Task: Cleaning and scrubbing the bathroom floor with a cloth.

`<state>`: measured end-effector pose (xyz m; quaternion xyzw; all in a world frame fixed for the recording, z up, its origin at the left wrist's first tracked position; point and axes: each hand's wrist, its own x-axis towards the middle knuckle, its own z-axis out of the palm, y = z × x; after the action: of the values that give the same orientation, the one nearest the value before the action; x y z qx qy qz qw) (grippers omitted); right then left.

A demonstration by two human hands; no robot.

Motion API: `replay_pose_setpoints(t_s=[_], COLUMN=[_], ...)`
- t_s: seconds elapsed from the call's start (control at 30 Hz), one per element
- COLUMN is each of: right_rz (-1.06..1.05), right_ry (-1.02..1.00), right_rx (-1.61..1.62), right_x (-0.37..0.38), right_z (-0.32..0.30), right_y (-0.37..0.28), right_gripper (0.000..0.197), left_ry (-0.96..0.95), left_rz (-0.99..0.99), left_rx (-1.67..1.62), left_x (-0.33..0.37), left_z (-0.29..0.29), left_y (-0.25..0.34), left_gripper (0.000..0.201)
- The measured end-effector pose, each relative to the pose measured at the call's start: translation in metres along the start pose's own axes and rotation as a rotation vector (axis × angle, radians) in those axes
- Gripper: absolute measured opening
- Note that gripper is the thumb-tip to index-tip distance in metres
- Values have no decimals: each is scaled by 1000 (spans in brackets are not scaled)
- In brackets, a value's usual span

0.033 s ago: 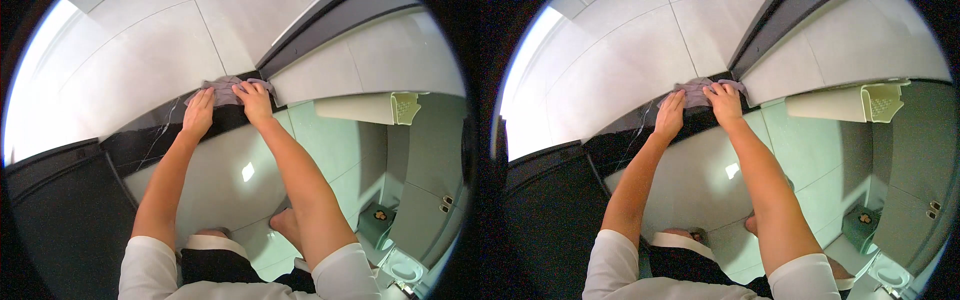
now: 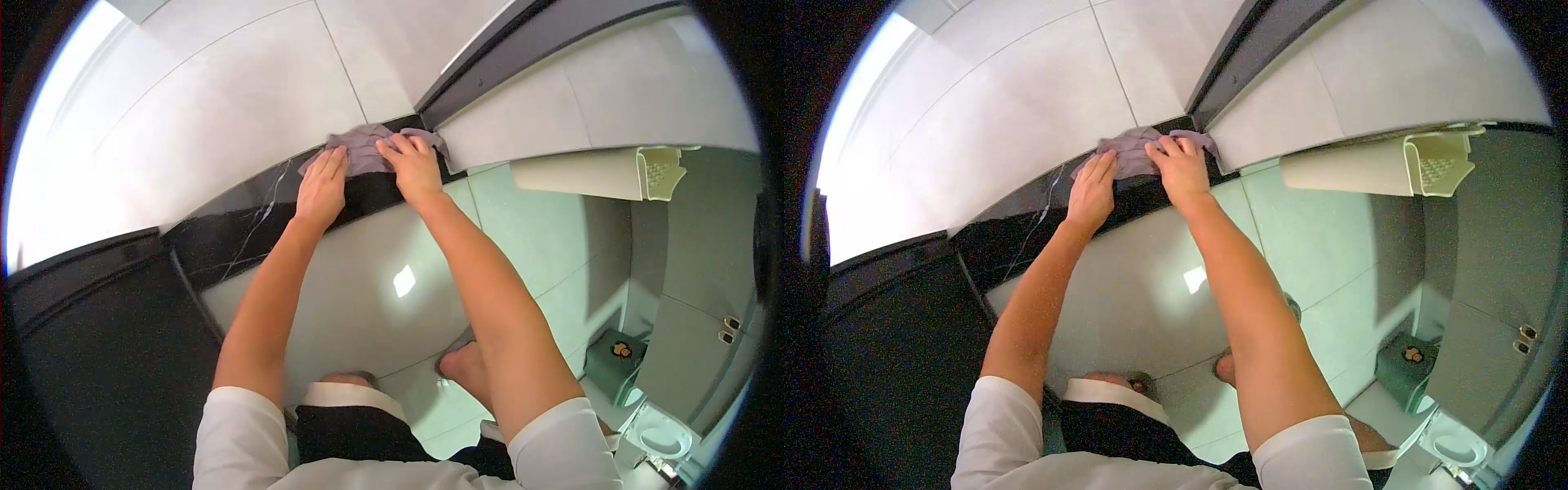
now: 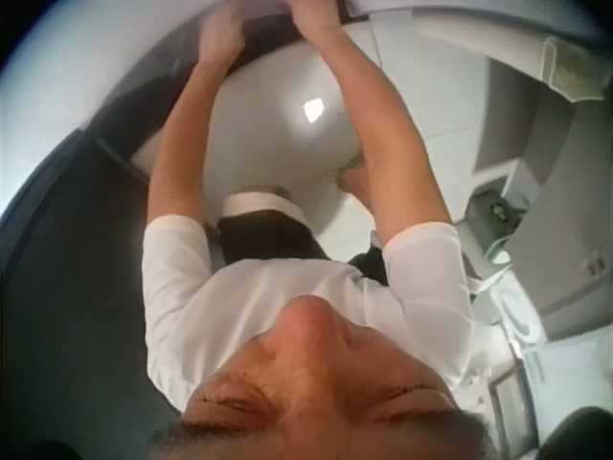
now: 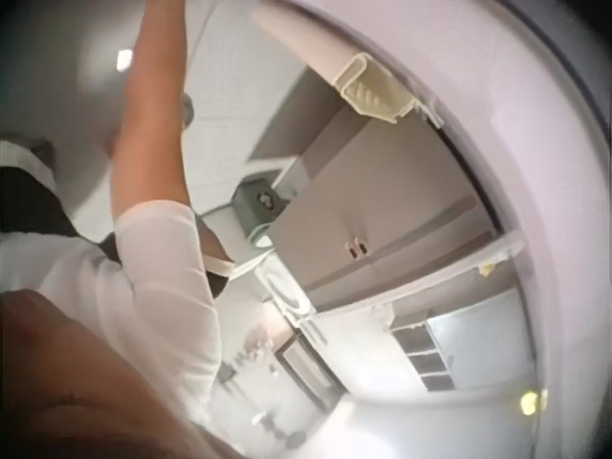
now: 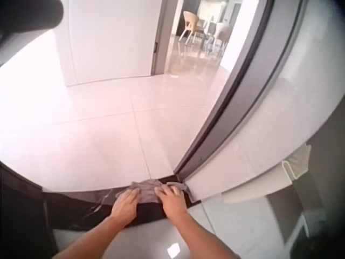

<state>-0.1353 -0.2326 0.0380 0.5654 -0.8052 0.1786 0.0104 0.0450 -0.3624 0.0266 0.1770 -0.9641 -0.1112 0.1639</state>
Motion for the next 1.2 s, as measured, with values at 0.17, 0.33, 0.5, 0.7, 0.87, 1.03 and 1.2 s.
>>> replay_pose_setpoints(t_s=[0.17,0.33,0.5,0.7,0.87,1.03,1.2], right_rz=[-26,-119,-277,-390,-434,-530,-626], right_ry=[-78,-142,-255,-110,-147,-66,-148], right_rx=[11,64,210,327,272,251,289], right_x=[-17,-54,-103,-110,-112,-186,-196], right_z=[-7,-18,-23,-30,-38,-13,-30], right_y=[-7,-7,9,23,34,47,63], right_gripper=[55,49,50,32,32,39,41], left_ry=[-58,-29,-100,-356,-324,-221,-347], left_rz=[-47,-36,-5,231,39,-113,-232], left_rx=[-36,-62,-62,169,69,-6,-14], left_x=[-28,-66,-95,-78,-80,-161,-182], left_z=[-16,-31,-38,-56,-29,19,9], left_y=[9,31,50,76,98,146,198], left_gripper=[41,43,44,37,54,63,59])
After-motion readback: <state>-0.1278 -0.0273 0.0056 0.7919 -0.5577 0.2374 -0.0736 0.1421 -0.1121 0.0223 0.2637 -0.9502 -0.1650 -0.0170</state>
